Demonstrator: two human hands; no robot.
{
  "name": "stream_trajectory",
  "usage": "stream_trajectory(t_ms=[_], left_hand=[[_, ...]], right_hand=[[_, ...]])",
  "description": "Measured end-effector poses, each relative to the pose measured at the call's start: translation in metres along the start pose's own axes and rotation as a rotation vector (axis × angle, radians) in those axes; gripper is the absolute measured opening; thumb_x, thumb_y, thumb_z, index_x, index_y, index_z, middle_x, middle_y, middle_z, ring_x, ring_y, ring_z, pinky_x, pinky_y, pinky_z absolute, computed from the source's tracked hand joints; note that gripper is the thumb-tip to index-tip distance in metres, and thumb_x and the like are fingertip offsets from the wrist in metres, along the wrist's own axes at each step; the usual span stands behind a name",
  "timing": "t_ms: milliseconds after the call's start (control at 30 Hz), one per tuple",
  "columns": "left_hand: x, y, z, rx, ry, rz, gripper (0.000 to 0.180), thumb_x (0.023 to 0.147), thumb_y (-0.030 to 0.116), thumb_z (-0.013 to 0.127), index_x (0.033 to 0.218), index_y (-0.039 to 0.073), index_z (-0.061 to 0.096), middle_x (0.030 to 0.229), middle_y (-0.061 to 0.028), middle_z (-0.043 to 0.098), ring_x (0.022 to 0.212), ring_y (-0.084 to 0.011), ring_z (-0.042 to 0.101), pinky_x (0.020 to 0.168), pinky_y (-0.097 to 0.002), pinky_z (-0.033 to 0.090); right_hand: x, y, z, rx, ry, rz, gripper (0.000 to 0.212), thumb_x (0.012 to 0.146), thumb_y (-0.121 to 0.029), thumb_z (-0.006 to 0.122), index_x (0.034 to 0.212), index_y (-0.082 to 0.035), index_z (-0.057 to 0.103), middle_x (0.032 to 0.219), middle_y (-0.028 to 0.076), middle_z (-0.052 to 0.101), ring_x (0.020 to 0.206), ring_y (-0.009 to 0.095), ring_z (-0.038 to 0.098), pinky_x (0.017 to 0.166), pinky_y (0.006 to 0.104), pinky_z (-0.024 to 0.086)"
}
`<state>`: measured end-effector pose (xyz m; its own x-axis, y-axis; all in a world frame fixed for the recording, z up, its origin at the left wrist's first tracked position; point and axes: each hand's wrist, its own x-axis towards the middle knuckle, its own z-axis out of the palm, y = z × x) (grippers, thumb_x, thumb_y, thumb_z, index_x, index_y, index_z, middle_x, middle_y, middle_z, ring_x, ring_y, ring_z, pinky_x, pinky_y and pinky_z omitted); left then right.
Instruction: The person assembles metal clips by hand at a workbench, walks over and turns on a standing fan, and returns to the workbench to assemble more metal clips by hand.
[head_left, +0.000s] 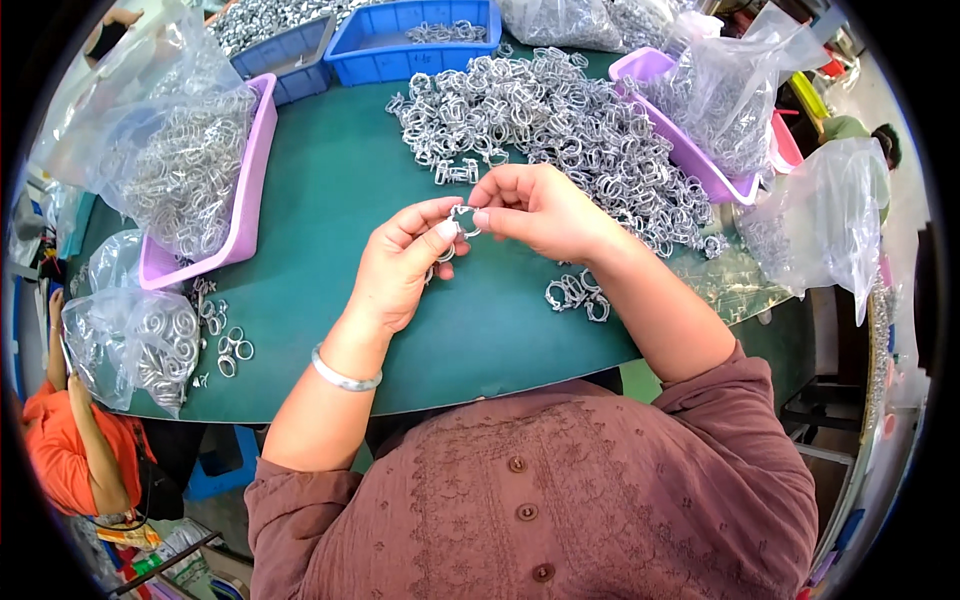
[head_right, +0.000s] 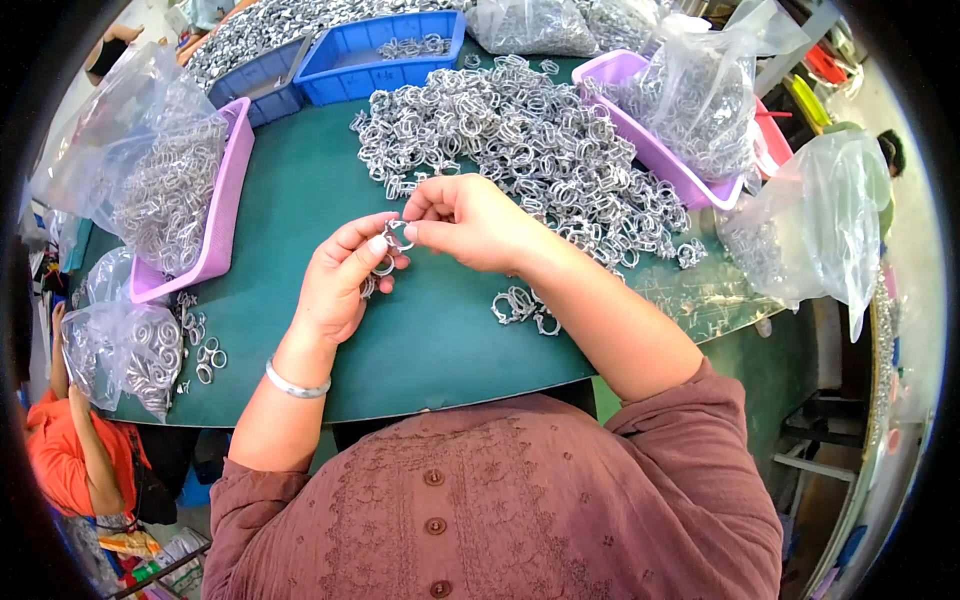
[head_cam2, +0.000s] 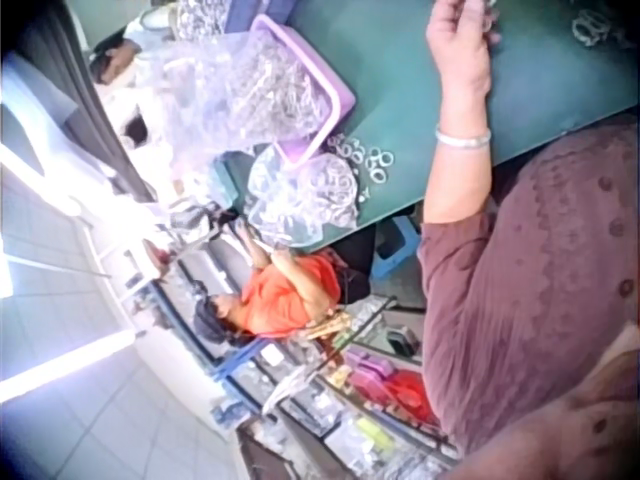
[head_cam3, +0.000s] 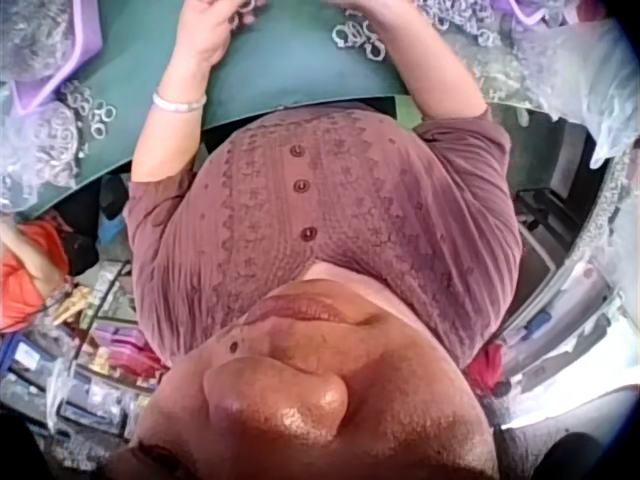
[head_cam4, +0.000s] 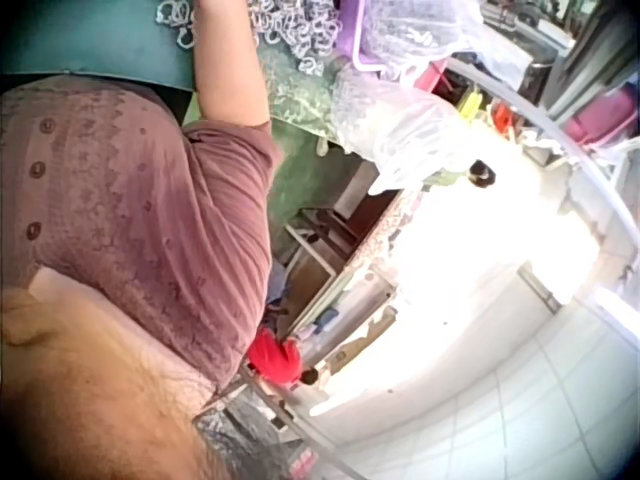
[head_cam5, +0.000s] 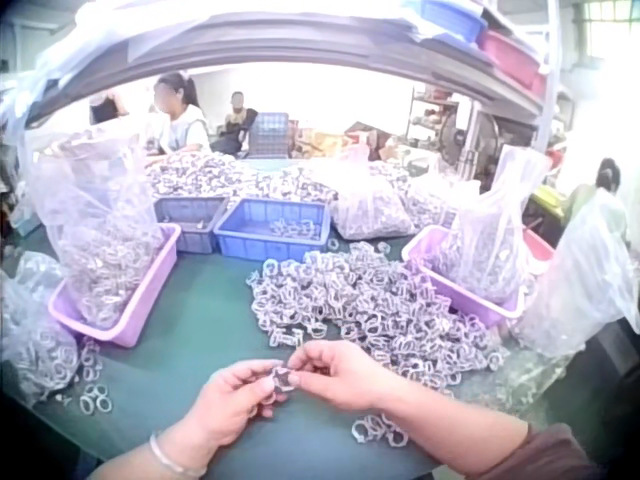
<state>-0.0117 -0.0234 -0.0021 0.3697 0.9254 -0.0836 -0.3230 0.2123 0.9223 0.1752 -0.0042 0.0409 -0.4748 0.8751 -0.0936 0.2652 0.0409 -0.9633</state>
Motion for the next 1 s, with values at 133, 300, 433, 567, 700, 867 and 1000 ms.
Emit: stream_trajectory(t_ms=[133, 300, 433, 567, 700, 867, 1000], left_hand=[[0.001, -0.001, 0.002, -0.028, -0.005, -0.033, 0.027, 0.086, 0.014, 0.053, 0.111, 0.003, 0.053, 0.089, -0.0033, 0.061, 0.075, -0.0110, 0.058, 0.054, -0.0194, 0.044], [0.000, -0.001, 0.001, -0.053, -0.029, -0.062, 0.028, 0.086, 0.014, 0.053, 0.112, 0.003, 0.053, 0.092, -0.0035, 0.061, 0.076, -0.0110, 0.058, 0.056, -0.0199, 0.044], [0.001, -0.003, -0.001, -0.055, -0.038, -0.057, 0.028, 0.087, 0.012, 0.050, 0.113, 0.003, 0.052, 0.092, -0.0051, 0.061, 0.077, -0.0128, 0.059, 0.056, -0.0203, 0.046], [0.001, -0.004, -0.001, -0.066, -0.058, -0.040, 0.029, 0.086, 0.011, 0.050, 0.114, 0.003, 0.051, 0.095, -0.0061, 0.060, 0.078, -0.0130, 0.059, 0.056, -0.0203, 0.046], [0.001, -0.004, -0.002, -0.072, -0.054, -0.030, 0.029, 0.086, 0.011, 0.050, 0.114, 0.003, 0.051, 0.095, -0.0061, 0.060, 0.079, -0.0132, 0.059, 0.057, -0.0206, 0.046], [0.001, -0.003, -0.001, -0.083, -0.061, -0.055, 0.030, 0.086, 0.010, 0.050, 0.115, 0.003, 0.051, 0.093, -0.0056, 0.060, 0.079, -0.0132, 0.059, 0.058, -0.0210, 0.047], [0.001, -0.003, -0.001, -0.103, -0.083, -0.051, 0.031, 0.085, 0.010, 0.051, 0.116, 0.003, 0.050, 0.092, -0.0055, 0.060, 0.079, -0.0132, 0.059, 0.058, -0.0211, 0.047]], right_hand=[[-0.004, 0.007, -0.002, 0.144, 0.020, 0.039, 0.014, 0.080, -0.011, 0.059, 0.090, -0.001, 0.057, 0.075, 0.000, 0.058, 0.066, 0.006, 0.053, 0.059, 0.0193, 0.042], [-0.005, 0.015, -0.001, 0.228, 0.014, 0.003, 0.014, 0.079, -0.011, 0.059, 0.089, -0.001, 0.058, 0.073, 0.001, 0.058, 0.065, 0.008, 0.053, 0.056, 0.0199, 0.041], [-0.006, 0.014, 0.000, 0.243, 0.023, 0.022, 0.014, 0.080, -0.010, 0.057, 0.091, -0.001, 0.058, 0.075, 0.002, 0.059, 0.066, 0.008, 0.054, 0.058, 0.0201, 0.042], [-0.008, 0.016, 0.000, 0.297, 0.016, -0.012, 0.016, 0.082, -0.011, 0.056, 0.093, 0.000, 0.057, 0.078, 0.003, 0.060, 0.067, 0.008, 0.054, 0.059, 0.0205, 0.043], [-0.009, 0.014, 0.001, 0.285, 0.007, 0.001, 0.017, 0.082, -0.013, 0.056, 0.093, 0.000, 0.058, 0.079, 0.003, 0.060, 0.066, 0.008, 0.054, 0.059, 0.0205, 0.043], [-0.010, 0.016, 0.001, 0.318, 0.004, 0.019, 0.018, 0.081, -0.014, 0.058, 0.093, 0.000, 0.058, 0.079, 0.003, 0.060, 0.066, 0.008, 0.054, 0.059, 0.0204, 0.042], [-0.011, 0.016, 0.001, 0.318, 0.001, 0.028, 0.017, 0.081, -0.013, 0.059, 0.091, 0.000, 0.058, 0.077, 0.003, 0.060, 0.066, 0.008, 0.053, 0.059, 0.0205, 0.043]])
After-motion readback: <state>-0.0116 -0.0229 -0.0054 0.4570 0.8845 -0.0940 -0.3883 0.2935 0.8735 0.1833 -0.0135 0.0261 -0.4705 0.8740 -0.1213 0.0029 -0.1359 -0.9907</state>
